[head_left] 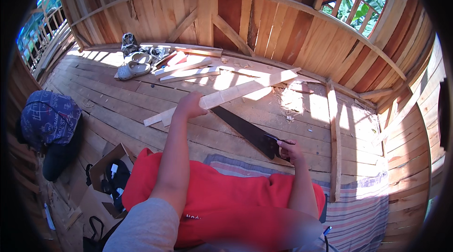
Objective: The person uses a hand saw to cut through a narrow wooden plank on the floor of a wooden structure.
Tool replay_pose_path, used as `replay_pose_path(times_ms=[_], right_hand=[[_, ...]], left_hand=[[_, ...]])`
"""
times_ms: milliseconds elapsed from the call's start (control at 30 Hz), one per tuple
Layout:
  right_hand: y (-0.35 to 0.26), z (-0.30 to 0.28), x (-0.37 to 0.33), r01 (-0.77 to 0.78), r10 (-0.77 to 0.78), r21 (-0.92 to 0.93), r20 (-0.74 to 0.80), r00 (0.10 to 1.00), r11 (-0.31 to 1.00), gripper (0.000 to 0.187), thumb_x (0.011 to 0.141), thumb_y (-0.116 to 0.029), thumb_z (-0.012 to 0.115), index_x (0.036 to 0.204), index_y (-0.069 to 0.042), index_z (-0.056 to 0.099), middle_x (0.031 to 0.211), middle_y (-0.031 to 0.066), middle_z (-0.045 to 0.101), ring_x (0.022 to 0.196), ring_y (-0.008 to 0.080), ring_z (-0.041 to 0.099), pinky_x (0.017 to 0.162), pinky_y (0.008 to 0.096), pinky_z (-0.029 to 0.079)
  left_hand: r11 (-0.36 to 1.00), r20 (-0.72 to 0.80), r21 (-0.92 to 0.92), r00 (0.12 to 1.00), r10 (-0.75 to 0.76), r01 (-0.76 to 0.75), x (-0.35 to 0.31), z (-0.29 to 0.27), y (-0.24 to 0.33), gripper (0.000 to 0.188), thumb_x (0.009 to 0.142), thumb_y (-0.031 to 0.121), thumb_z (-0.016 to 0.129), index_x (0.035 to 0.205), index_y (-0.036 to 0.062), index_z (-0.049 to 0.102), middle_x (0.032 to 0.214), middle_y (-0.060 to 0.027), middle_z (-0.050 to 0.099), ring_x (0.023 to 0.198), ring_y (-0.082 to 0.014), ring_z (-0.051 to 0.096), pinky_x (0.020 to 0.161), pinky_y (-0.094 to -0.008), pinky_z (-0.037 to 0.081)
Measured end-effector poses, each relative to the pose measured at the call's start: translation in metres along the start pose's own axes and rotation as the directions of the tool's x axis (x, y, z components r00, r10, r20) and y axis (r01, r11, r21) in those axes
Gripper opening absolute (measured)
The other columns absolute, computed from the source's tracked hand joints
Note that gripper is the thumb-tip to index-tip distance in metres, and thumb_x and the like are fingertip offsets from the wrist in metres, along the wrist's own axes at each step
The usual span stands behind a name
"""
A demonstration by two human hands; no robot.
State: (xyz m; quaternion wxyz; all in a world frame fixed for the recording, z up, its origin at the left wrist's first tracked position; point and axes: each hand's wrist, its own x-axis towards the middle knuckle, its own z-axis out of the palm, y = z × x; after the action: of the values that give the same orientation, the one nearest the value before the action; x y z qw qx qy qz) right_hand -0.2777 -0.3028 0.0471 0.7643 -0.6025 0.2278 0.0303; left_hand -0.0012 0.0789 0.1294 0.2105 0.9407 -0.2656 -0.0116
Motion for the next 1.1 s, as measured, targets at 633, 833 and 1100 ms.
replay_pose_path(times_ms=[633, 833, 1100], right_hand=[[-0.003, -0.037, -0.001, 0.106, -0.054, 0.13, -0.358, 0.932, 0.986, 0.047, 0.095, -0.027, 0.075, 0.065, -0.019, 0.039, 0.052, -0.0069, 0.032, 0.039, 0.0072, 0.028, 0.039, 0.0281, 0.024], [-0.016, -0.028, -0.016, 0.017, -0.009, 0.148, -0.05, 0.999, 0.989, 0.048, 0.094, -0.02, 0.075, 0.064, -0.019, 0.038, 0.054, -0.0075, 0.033, 0.041, 0.0065, 0.026, 0.041, 0.0279, 0.022], [-0.006, -0.015, 0.0, -0.056, 0.063, 0.033, -0.245, 0.967, 0.998, 0.047, 0.092, -0.021, 0.079, 0.064, -0.019, 0.04, 0.052, -0.007, 0.033, 0.039, 0.0069, 0.028, 0.039, 0.0299, 0.025]], left_hand=[[1.0, 0.013, 0.001, 1.0, 0.011, -0.011, -0.002, 0.003, 0.01, 0.065, 0.066, 0.037, 0.09, 0.121, 0.0084, 0.07, 0.123, -0.0141, 0.069, 0.116, -0.0337, 0.066, 0.1, -0.0432, 0.053], [0.999, 0.008, -0.039, 1.0, -0.002, 0.003, 0.001, 0.0, 0.012, 0.067, 0.067, 0.038, 0.091, 0.122, 0.0074, 0.069, 0.122, -0.015, 0.068, 0.115, -0.0345, 0.066, 0.1, -0.0435, 0.053], [0.999, 0.003, -0.039, 1.0, 0.01, -0.01, -0.001, 0.001, 0.015, 0.067, 0.067, 0.039, 0.091, 0.121, 0.0052, 0.069, 0.122, -0.0168, 0.068, 0.115, -0.035, 0.065, 0.1, -0.0439, 0.053]])
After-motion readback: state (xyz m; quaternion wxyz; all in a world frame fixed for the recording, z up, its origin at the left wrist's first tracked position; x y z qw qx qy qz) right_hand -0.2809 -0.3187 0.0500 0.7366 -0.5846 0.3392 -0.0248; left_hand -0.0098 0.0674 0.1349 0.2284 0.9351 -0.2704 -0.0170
